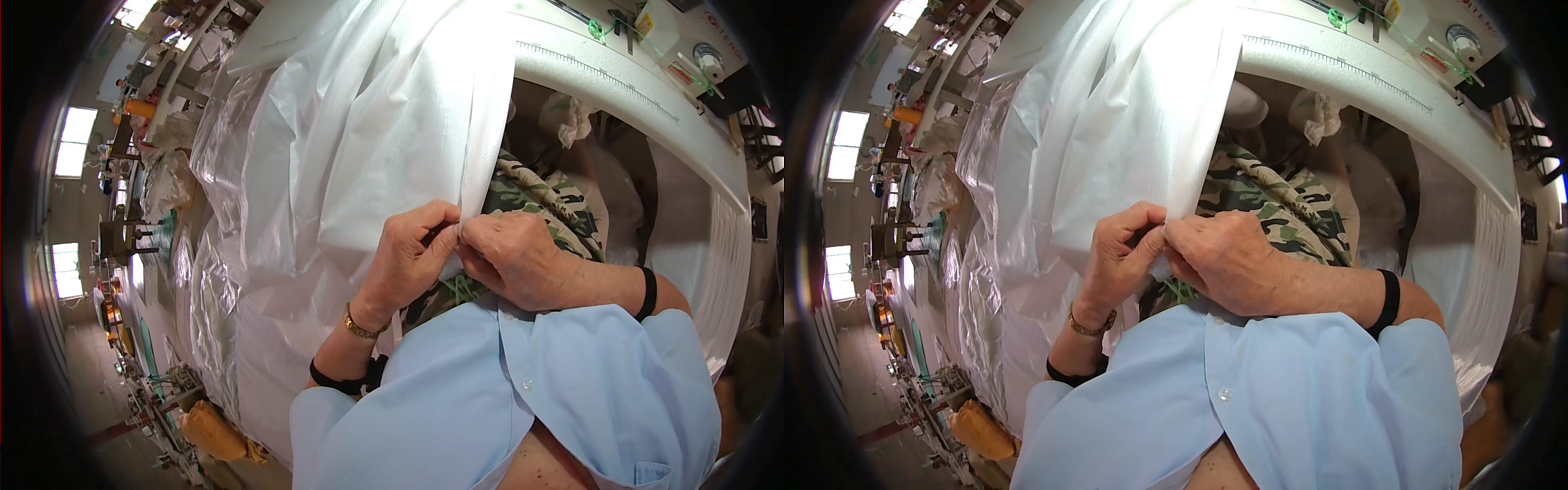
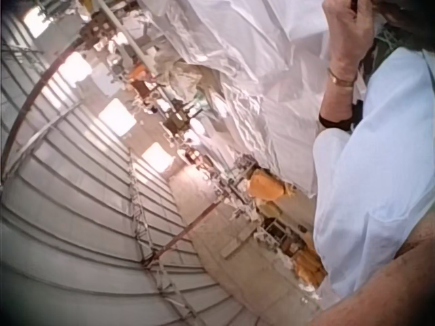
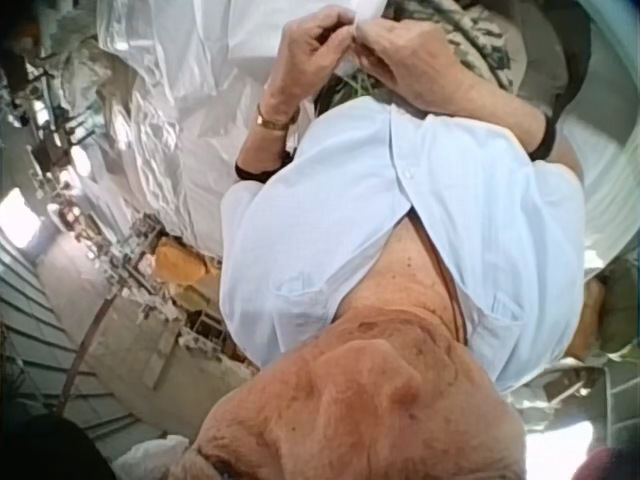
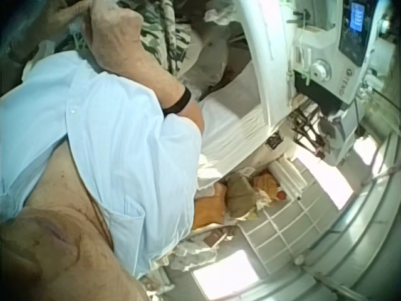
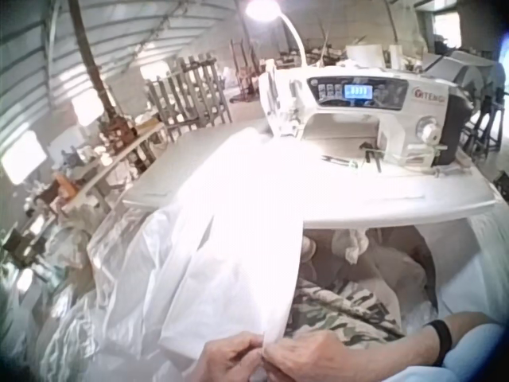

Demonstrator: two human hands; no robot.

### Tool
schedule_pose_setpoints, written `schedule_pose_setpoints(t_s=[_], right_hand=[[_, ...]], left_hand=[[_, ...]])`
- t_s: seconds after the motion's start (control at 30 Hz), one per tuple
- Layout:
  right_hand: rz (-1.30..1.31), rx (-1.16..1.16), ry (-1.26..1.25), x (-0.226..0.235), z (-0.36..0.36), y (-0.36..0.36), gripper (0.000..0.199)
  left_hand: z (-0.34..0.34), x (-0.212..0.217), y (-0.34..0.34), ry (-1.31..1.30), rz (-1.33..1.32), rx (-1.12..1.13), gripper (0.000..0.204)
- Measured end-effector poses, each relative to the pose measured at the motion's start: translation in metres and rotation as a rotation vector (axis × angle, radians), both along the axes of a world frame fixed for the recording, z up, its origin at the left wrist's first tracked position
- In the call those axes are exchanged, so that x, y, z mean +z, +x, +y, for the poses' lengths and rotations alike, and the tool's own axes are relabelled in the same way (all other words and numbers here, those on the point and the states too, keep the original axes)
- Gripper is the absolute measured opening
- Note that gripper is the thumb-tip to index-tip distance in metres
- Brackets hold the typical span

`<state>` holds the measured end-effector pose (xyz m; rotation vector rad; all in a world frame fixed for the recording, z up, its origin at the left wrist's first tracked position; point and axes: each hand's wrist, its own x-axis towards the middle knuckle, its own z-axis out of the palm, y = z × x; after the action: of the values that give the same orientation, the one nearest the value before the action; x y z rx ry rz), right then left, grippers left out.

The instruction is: The person folds the edge of a white plastic sheet, aligns it under the needle of a sewing machine, and sews the seam. They repeat this process of folding and sewing in sections until the entire length of the sheet is seamed.

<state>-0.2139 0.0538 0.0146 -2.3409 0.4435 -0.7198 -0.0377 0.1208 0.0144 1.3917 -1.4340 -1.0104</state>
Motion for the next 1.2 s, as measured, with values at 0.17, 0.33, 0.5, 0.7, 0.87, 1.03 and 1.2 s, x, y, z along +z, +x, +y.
schedule_pose_setpoints(t_s=[0.17, 0.33, 0.5, 0.7, 0.87, 1.03, 1.2], right_hand=[[0.088, 0.03, -0.05, -0.003, 0.005, 0.004, 0.019], [0.125, 0.127, -0.278, -0.002, 0.001, 0.009, 0.018], [-0.142, 0.068, -0.072, -0.009, -0.038, 0.005, 0.024], [-0.322, -0.611, 0.37, -0.038, -0.11, 0.08, 0.07], [-0.501, 0.446, 0.706, -0.011, -0.112, 0.209, 0.026], [-0.306, 0.384, 0.625, -0.041, -0.085, 0.234, 0.026], [-0.386, 0.18, 0.521, -0.107, -0.069, 0.197, 0.025]], left_hand=[[0.0, 0.005, 0.005, 0.038, -0.01, 0.033, 0.009], [-0.007, 0.002, 0.005, 0.209, 0.24, 0.057, 0.015], [-0.002, 0.012, 0.021, 0.07, 0.052, 0.173, 0.011], [-0.016, 0.109, 0.061, -0.26, -0.68, 0.213, 0.007], [-0.045, 0.186, 0.047, -0.577, -1.063, -0.115, 0.013], [-0.05, 0.189, 0.034, -0.46, -1.196, -0.458, 0.017], [-0.033, 0.106, 0.032, -0.277, -1.159, -0.523, 0.01]])
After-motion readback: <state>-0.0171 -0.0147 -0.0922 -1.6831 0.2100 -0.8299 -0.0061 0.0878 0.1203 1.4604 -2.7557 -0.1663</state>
